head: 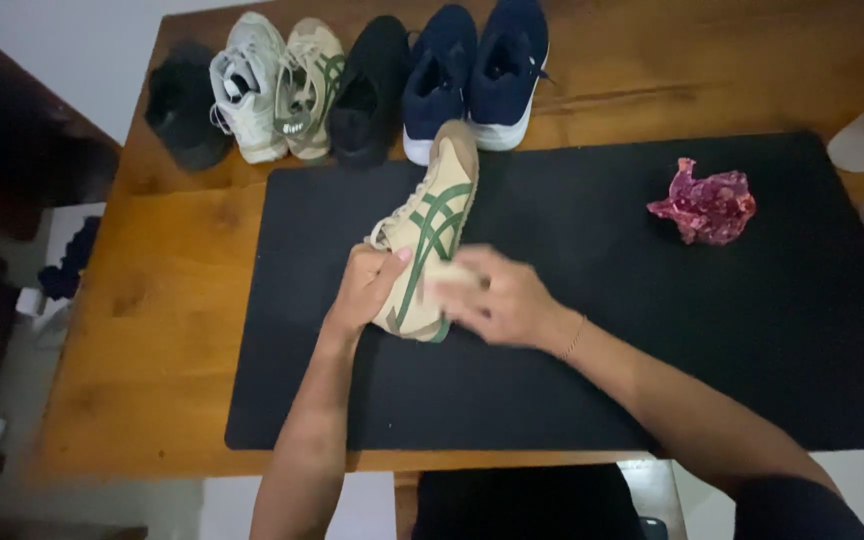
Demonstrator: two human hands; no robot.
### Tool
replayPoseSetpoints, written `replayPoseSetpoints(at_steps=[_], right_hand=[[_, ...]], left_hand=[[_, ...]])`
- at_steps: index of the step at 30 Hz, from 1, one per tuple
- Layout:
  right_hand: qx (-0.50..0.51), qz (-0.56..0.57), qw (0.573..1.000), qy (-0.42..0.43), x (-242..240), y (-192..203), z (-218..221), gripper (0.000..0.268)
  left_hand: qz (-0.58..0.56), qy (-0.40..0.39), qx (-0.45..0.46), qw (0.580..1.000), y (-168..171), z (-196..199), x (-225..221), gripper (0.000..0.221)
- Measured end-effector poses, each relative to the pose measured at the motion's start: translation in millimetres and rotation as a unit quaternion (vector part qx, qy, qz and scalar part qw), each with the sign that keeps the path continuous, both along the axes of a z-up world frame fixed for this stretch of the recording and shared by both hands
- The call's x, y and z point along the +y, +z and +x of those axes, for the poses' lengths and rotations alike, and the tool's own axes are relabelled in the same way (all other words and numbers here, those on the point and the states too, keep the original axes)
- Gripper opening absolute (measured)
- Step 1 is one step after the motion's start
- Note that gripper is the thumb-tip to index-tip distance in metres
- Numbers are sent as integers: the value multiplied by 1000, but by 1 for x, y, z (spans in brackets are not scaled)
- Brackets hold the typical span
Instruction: Cleaning a beige sneaker using a brush and a cloth on a workbench.
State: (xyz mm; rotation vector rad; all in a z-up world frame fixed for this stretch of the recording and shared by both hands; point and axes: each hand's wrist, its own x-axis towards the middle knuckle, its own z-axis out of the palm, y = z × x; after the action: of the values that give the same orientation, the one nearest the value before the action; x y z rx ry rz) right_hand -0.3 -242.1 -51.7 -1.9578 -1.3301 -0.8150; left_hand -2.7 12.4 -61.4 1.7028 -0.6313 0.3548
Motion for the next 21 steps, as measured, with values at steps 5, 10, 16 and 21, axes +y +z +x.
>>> replayPoseSetpoints(at_steps=[5,10,16,21], right_hand=[[19,9,1000,8,3,1,-7,32],[13,-10,997,70,3,1,-14,31],[-28,12,999,13,-5,5,-8,29],[12,21,999,-21,-1,7,-5,35]], left_hand=[[9,4,9,1000,-2,-2,0,65],[2,11,7,1000,-5,0,1,65],[7,7,12,1000,1,-1,0,66],[13,26,20,999,1,-3,-2,63]])
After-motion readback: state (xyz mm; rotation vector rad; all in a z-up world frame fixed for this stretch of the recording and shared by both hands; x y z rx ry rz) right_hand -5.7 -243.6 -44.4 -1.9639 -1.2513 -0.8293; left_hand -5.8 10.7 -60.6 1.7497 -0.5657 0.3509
